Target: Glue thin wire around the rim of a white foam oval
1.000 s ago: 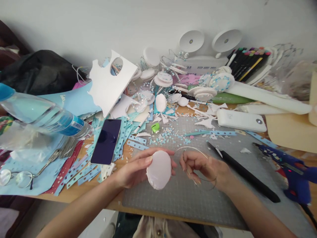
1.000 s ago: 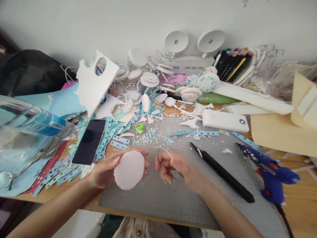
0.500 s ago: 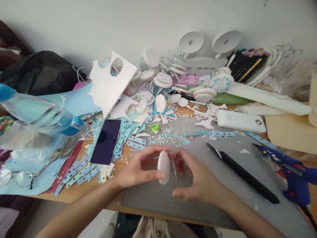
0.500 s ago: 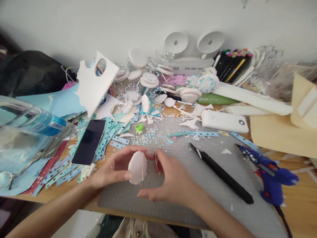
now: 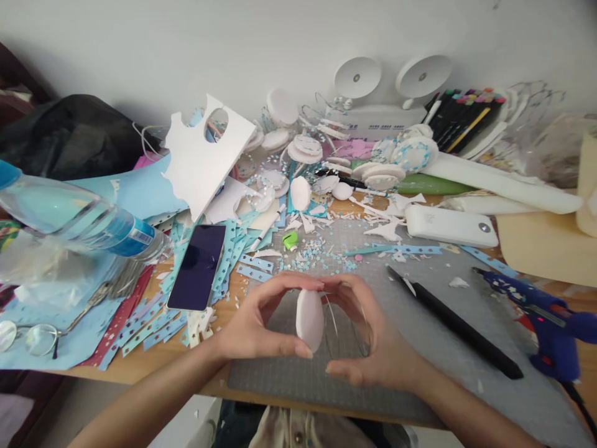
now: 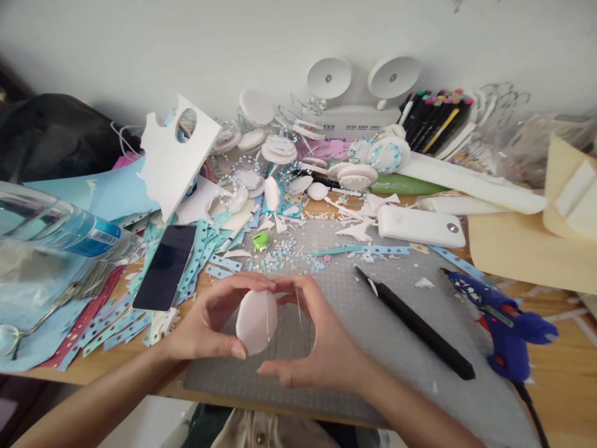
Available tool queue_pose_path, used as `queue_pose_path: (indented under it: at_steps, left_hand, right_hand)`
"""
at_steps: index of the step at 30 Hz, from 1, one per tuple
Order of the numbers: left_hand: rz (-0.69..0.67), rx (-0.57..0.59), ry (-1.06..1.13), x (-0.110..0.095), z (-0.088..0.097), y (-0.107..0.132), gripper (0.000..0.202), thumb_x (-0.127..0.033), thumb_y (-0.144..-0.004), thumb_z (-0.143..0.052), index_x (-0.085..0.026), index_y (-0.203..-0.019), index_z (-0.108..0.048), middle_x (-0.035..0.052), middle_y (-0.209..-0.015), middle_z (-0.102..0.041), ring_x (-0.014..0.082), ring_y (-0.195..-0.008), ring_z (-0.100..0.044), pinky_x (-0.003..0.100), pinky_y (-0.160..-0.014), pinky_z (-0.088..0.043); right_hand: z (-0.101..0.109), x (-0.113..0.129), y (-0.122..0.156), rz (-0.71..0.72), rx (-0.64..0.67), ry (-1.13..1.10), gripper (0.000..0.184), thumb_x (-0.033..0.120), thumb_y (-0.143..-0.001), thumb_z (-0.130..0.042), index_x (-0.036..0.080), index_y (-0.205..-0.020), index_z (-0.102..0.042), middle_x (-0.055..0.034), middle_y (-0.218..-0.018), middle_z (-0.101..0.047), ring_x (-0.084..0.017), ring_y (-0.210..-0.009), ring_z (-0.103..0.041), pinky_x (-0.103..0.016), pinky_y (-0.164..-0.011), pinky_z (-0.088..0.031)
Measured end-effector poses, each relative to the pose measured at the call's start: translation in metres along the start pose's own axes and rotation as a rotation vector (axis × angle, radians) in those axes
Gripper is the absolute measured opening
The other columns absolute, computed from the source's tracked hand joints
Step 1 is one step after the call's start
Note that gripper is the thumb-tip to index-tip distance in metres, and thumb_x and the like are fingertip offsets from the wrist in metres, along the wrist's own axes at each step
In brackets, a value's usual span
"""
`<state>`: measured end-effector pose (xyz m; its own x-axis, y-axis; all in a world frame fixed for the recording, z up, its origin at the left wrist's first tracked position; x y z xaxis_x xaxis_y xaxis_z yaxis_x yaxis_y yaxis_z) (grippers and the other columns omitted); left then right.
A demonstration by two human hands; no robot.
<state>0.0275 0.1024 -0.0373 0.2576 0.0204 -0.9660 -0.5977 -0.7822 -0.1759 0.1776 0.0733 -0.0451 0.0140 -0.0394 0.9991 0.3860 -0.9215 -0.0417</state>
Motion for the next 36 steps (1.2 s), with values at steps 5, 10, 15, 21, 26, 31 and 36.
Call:
queue_pose_path:
  at_steps: [5, 10, 15, 21, 26, 31, 36]
  left_hand:
    - [-0.015, -0.043, -0.029, -0.001, 0.007, 0.001, 0.062, -0.041, -0.064, -0.085, -0.024, -0.12, -0.065, 0.0108, -0.122, -0.061, 0.0317, -0.121, -0.05, 0.043, -0.106, -0.034]
    - [0.027, -0.032, 0.044, -0.002, 0.005, 0.002, 0.056, -0.042, -0.072, -0.079, -0.023, -0.122, -0.064, 0.0115, -0.124, -0.061, 0.0313, -0.118, -0.053, 0.041, -0.102, -0.038]
    - [0.007, -0.072, 0.029, -0.001, 0.005, 0.001, 0.057, -0.037, -0.073, -0.079, -0.026, -0.126, -0.062, 0.0103, -0.128, -0.057, 0.0293, -0.12, -0.051, 0.04, -0.104, -0.038]
    - [-0.022, -0.014, -0.028, 0.005, 0.0, 0.003, 0.064, -0.023, -0.07, -0.082, -0.03, -0.13, -0.059, 0.0089, -0.132, -0.05, 0.0294, -0.13, -0.041, 0.044, -0.111, -0.034]
    - [0.019, -0.028, 0.008, 0.011, -0.001, 0.005, 0.071, -0.023, -0.069, -0.083, -0.032, -0.133, -0.053, 0.0082, -0.137, -0.046, 0.0299, -0.13, -0.041, 0.046, -0.11, -0.035]
    - [0.005, 0.008, 0.014, 0.01, -0.003, 0.004, 0.067, -0.024, -0.068, -0.084, -0.03, -0.129, -0.057, 0.0086, -0.133, -0.048, 0.0298, -0.129, -0.041, 0.046, -0.11, -0.035]
    - [-0.001, 0.045, -0.069, 0.006, -0.005, 0.003, 0.067, -0.017, -0.07, -0.082, -0.032, -0.13, -0.057, 0.0083, -0.131, -0.048, 0.0285, -0.129, -0.04, 0.048, -0.111, -0.034]
  right_hand:
    - [0.002, -0.002, 0.0, 0.029, 0.039, -0.148, 0.073, 0.052, -0.068, -0.081, 0.029, -0.125, -0.042, -0.0086, -0.125, -0.052, -0.024, -0.116, -0.052, -0.039, -0.1, -0.044]
    - [0.008, -0.005, 0.0, 0.032, 0.044, -0.138, 0.069, 0.061, -0.072, -0.074, 0.027, -0.125, -0.046, -0.0091, -0.123, -0.053, -0.025, -0.113, -0.053, -0.039, -0.1, -0.043]
    - [0.016, 0.008, 0.0, 0.151, -0.041, 0.217, 0.068, 0.057, -0.072, -0.074, 0.026, -0.126, -0.046, -0.0083, -0.113, -0.055, -0.026, -0.103, -0.055, -0.04, -0.093, -0.046]
    - [0.008, 0.018, 0.0, 0.287, -0.012, 0.655, 0.079, 0.045, -0.067, -0.078, 0.029, -0.134, -0.04, -0.01, -0.122, -0.053, -0.03, -0.11, -0.053, -0.044, -0.093, -0.047]
    - [0.007, 0.012, -0.001, 0.257, 0.002, 0.686, 0.08, 0.044, -0.073, -0.075, 0.03, -0.14, -0.035, -0.0102, -0.126, -0.053, -0.03, -0.114, -0.053, -0.046, -0.096, -0.046]
    - [0.008, 0.01, 0.0, 0.225, -0.004, 0.709, 0.082, 0.044, -0.075, -0.075, 0.031, -0.142, -0.031, -0.0101, -0.126, -0.056, -0.029, -0.111, -0.055, -0.046, -0.094, -0.047]
    - [0.01, 0.004, 0.001, 0.19, -0.02, 0.7, 0.073, 0.041, -0.073, -0.076, 0.028, -0.134, -0.038, -0.0098, -0.12, -0.057, -0.028, -0.105, -0.057, -0.044, -0.088, -0.05]
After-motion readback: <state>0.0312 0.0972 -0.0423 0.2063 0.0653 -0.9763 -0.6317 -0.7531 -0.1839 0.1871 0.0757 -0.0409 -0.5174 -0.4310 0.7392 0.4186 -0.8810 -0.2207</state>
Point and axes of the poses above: each hand's wrist, its own y-axis away from the middle knuckle, its own z-axis out of the back of the hand, x = y × z, the point moved 6 cm from there along -y, towards the middle knuckle
